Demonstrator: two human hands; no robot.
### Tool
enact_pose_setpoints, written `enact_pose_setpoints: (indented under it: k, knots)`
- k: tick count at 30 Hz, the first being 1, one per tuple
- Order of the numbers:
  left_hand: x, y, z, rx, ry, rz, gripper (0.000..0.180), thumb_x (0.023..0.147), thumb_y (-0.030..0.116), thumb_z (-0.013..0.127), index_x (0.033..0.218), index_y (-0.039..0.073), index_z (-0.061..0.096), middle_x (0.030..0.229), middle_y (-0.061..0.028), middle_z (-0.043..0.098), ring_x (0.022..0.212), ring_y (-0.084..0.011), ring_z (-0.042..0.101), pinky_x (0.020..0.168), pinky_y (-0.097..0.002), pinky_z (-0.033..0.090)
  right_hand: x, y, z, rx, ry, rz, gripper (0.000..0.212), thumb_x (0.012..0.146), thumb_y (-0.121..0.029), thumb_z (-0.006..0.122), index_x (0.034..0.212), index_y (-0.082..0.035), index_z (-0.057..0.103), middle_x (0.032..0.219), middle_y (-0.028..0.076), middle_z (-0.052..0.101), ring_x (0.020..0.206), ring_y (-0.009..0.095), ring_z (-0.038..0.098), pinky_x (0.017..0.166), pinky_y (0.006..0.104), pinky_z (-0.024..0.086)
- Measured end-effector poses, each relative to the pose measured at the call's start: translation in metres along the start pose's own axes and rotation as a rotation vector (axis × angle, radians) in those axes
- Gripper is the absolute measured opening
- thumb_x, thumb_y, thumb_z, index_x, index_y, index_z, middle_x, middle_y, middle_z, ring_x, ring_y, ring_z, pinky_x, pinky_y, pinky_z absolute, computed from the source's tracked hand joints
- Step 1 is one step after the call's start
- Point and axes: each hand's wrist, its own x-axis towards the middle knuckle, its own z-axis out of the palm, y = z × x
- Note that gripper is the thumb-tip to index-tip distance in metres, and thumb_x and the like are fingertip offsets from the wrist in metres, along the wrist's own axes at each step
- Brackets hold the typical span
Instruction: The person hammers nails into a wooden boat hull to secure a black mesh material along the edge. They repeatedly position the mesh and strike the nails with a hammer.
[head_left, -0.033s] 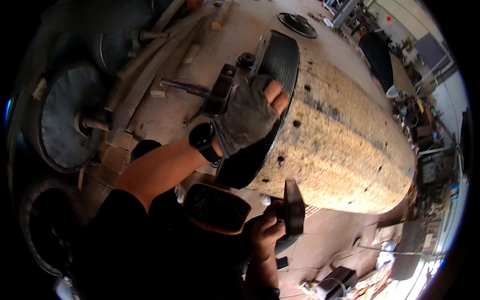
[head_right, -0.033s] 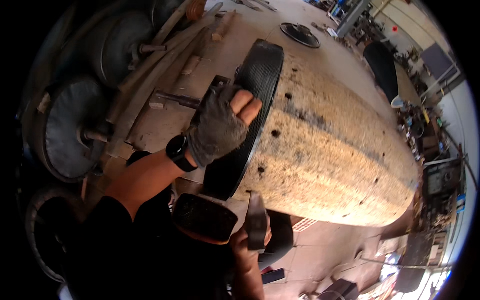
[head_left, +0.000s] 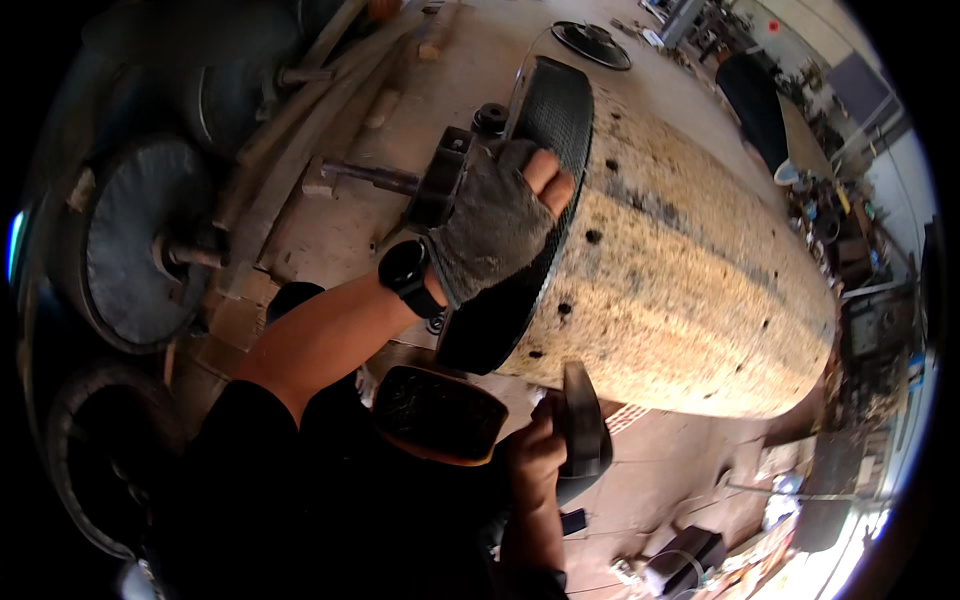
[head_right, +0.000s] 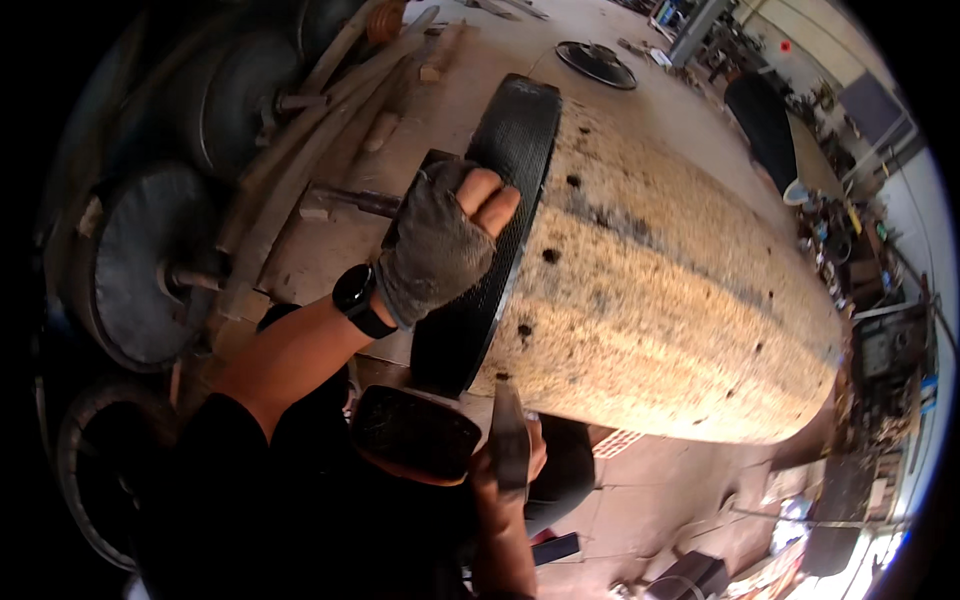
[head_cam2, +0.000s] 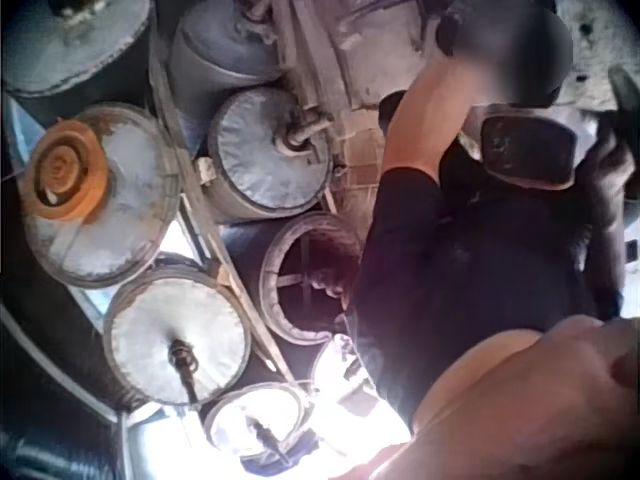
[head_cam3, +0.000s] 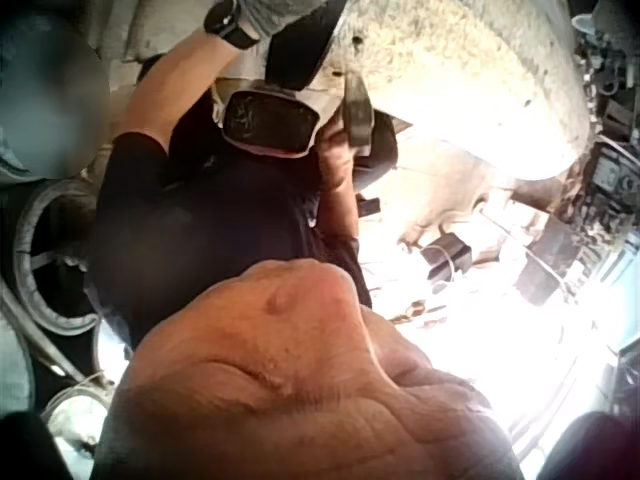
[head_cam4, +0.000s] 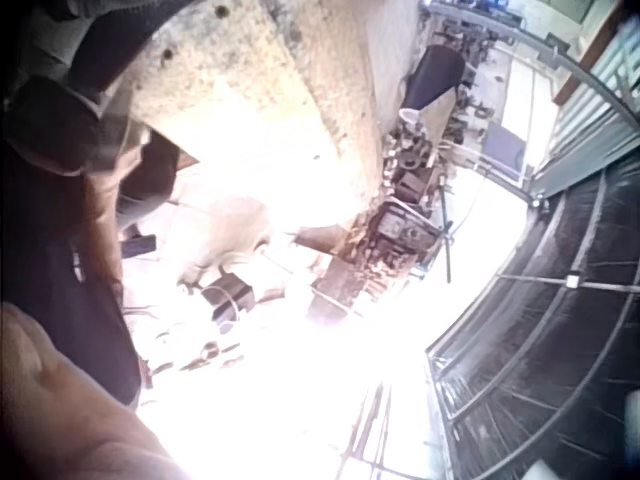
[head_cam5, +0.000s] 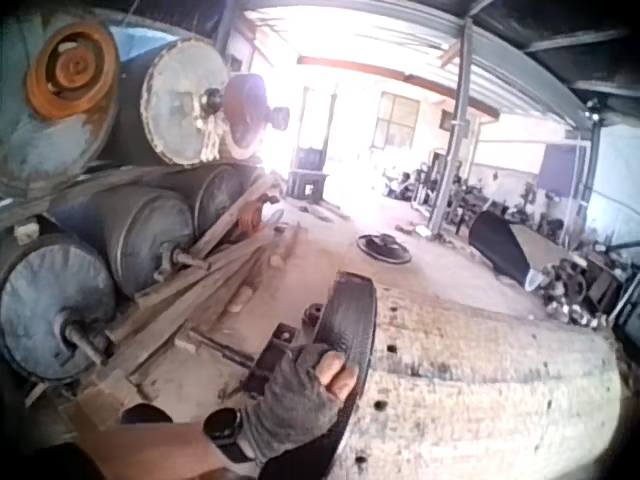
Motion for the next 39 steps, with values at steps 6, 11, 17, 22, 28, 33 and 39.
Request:
enact_pose_setpoints:
  k: [6,11,17,22,28,33,39]
  knots:
    - [-0.047,0.027,-0.024,-0.218,0.04,0.079,0.061,0.071,-0.009,0.06,0.129,0.008,0.065,0.101,-0.0098,0.057,0.083,-0.0244,0.056,0.073,-0.0398,0.05,-0.039,-0.01,-0.001,0.103,-0.23,0.608,0.021,0.095,-0.015,0.064,0.104,-0.001,0.051,0.07,0.023,0.063,0.063,0.046,0.063,0.053,0.0515,0.05]
    - [-0.109,0.077,-0.029,-0.452,-0.047,-0.033,0.068,0.073,-0.011,0.062,0.139,0.007,0.058,0.082,-0.0044,0.058,0.076,-0.025,0.06,0.068,-0.0379,0.051,-0.043,-0.008,-0.009,0.236,-0.209,0.624,0.017,0.095,-0.012,0.063,0.101,-0.001,0.051,0.066,0.022,0.06,0.059,0.045,0.061,0.05,0.05,0.046]
    - [-0.11,0.084,-0.037,-0.548,-0.316,-0.211,0.075,0.075,-0.01,0.063,0.146,0.008,0.049,0.076,-0.0012,0.057,0.075,-0.0232,0.059,0.072,-0.038,0.05,-0.049,0.0,-0.012,0.255,-0.158,0.531,0.018,0.094,-0.011,0.065,0.103,-0.001,0.053,0.065,0.02,0.061,0.057,0.043,0.061,0.05,0.048,0.047]
    - [-0.093,0.085,-0.046,-0.443,-0.374,-0.155,0.08,0.074,-0.006,0.067,0.149,0.009,0.045,0.084,-0.0037,0.06,0.072,-0.0211,0.058,0.07,-0.0365,0.048,-0.045,-0.001,-0.01,0.214,-0.107,0.457,0.023,0.094,-0.011,0.065,0.11,0.0,0.054,0.073,0.022,0.063,0.062,0.043,0.063,0.054,0.0479,0.05]
    - [-0.091,0.102,-0.032,-0.311,-0.274,-0.213,0.085,0.072,0.001,0.069,0.15,0.0,0.035,0.088,-0.0119,0.062,0.08,-0.0294,0.057,0.073,-0.0459,0.047,-0.032,-0.008,-0.014,0.271,-0.079,0.453,0.018,0.098,-0.011,0.056,0.109,0.003,0.053,0.074,0.023,0.061,0.062,0.043,0.061,0.055,0.0474,0.048]
    - [-0.092,0.105,-0.032,-0.284,-0.281,-0.222,0.088,0.072,0.002,0.071,0.15,-0.002,0.032,0.092,-0.0145,0.061,0.08,-0.0321,0.057,0.075,-0.0458,0.046,-0.026,-0.006,-0.01,0.249,-0.148,0.447,0.02,0.098,-0.012,0.054,0.111,0.004,0.052,0.07,0.023,0.059,0.059,0.045,0.06,0.053,0.0483,0.047]
    - [-0.099,0.11,-0.039,-0.253,-0.245,-0.23,0.081,0.072,-0.003,0.069,0.146,-0.005,0.037,0.101,-0.0166,0.061,0.085,-0.033,0.058,0.076,-0.0427,0.049,-0.024,-0.009,-0.008,0.191,-0.178,0.473,0.017,0.1,-0.01,0.051,0.109,0.005,0.053,0.067,0.023,0.058,0.058,0.047,0.057,0.051,0.0481,0.045]
